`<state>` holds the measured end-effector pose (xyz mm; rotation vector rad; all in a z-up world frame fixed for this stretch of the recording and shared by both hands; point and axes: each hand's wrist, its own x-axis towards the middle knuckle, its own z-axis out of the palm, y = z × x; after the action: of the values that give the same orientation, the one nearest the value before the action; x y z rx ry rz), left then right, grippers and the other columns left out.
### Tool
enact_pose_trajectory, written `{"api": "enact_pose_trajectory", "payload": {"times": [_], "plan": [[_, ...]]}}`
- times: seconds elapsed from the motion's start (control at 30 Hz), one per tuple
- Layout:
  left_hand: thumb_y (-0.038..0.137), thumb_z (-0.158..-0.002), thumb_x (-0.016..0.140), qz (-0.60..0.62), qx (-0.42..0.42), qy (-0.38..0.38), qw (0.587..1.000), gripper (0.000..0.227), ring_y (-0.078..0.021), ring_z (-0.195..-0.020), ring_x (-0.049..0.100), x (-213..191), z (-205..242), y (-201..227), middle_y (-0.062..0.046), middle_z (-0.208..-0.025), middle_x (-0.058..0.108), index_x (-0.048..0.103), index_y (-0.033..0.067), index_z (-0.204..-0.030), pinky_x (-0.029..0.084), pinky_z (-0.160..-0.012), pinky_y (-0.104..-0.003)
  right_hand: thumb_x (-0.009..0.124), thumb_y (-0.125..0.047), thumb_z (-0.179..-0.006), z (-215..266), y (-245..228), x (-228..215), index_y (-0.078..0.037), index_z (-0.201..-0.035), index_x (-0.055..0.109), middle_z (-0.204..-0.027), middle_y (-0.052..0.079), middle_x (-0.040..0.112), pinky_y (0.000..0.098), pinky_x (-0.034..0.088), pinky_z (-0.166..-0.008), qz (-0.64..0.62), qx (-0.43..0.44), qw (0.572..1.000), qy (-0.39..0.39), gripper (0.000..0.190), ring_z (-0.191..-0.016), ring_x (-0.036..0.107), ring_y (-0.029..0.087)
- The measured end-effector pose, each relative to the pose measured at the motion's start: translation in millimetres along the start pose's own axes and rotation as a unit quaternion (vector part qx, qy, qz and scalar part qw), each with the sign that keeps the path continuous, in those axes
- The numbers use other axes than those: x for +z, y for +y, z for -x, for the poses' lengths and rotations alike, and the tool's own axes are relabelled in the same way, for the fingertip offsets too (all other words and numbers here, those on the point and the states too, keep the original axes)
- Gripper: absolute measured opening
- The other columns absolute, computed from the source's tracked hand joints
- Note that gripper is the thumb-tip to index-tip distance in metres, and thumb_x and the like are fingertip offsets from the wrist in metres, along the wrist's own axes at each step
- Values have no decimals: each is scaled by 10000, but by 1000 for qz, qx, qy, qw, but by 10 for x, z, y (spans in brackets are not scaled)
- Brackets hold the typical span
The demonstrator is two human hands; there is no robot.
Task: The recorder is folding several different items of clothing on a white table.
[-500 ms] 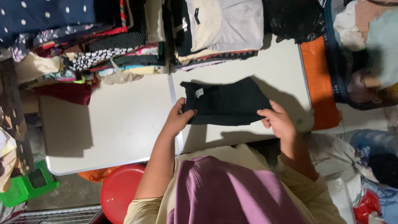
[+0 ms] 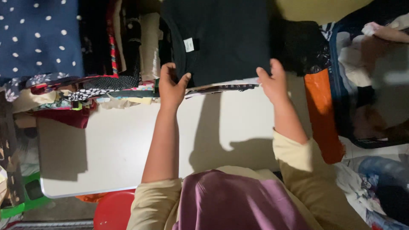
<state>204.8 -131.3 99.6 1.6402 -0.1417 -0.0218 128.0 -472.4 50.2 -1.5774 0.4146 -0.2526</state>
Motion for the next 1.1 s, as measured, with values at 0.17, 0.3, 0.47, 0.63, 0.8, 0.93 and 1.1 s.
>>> {"api": "enact_pose_trajectory", "payload": {"times": [0.17,0.3,0.47,0.63,0.8,0.93,1.1], "plan": [[105,-892,885,-164,-82,57,981,410,-96,-894,675,-82,-5,-1106,-55,-1018,695,584,26,-1158,553,-780,-243,680,-82,-1016,-235,675,101,26,-1308,530,-976,75,681,264,553,-617,34,1,999,2,346,-700,676,104],[166,-917,799,14,-104,92,990,440,-96,-761,637,-102,299,-1120,-46,-898,658,502,39,-1215,540,-630,-247,674,-96,-1012,54,484,130,-13,-1217,524,-912,52,676,269,509,-580,19,32,999,39,267,-688,654,109],[202,-972,759,-3,-132,55,990,394,-106,-696,567,-218,920,-1374,-41,-799,624,506,34,-1222,450,-597,-250,653,-112,-1020,593,741,28,-42,-1232,522,-860,36,640,267,483,-607,14,53,997,54,259,-714,620,109],[231,-909,760,-204,-218,-99,949,329,-189,-797,643,-274,1847,-1410,-104,-885,679,608,26,-1115,539,-719,-309,662,-91,-946,1487,1098,56,-56,-1241,584,-912,49,639,291,543,-624,126,228,965,-40,307,-731,630,129],[239,-912,733,-201,-219,-230,926,334,-229,-928,684,-329,2499,-1273,-129,-1002,705,597,22,-1126,548,-843,-377,678,-125,-940,2324,2274,87,-37,-1178,612,-927,63,634,298,554,-641,97,196,971,-91,263,-753,623,143],[192,-880,725,-268,-196,-349,877,279,-303,-888,690,-292,2654,-818,-191,-983,703,629,-16,-1040,559,-822,-424,711,-170,-916,2809,2694,121,-36,-1150,636,-979,59,653,300,528,-732,76,136,980,-126,280,-852,614,142],[177,-849,747,-286,-130,-397,863,283,-313,-889,663,-225,2514,-827,-191,-959,690,662,-27,-1027,537,-814,-427,694,-217,-924,3082,2592,-81,-58,-1161,630,-1010,43,647,316,511,-811,48,165,977,-128,293,-929,597,134]]}}
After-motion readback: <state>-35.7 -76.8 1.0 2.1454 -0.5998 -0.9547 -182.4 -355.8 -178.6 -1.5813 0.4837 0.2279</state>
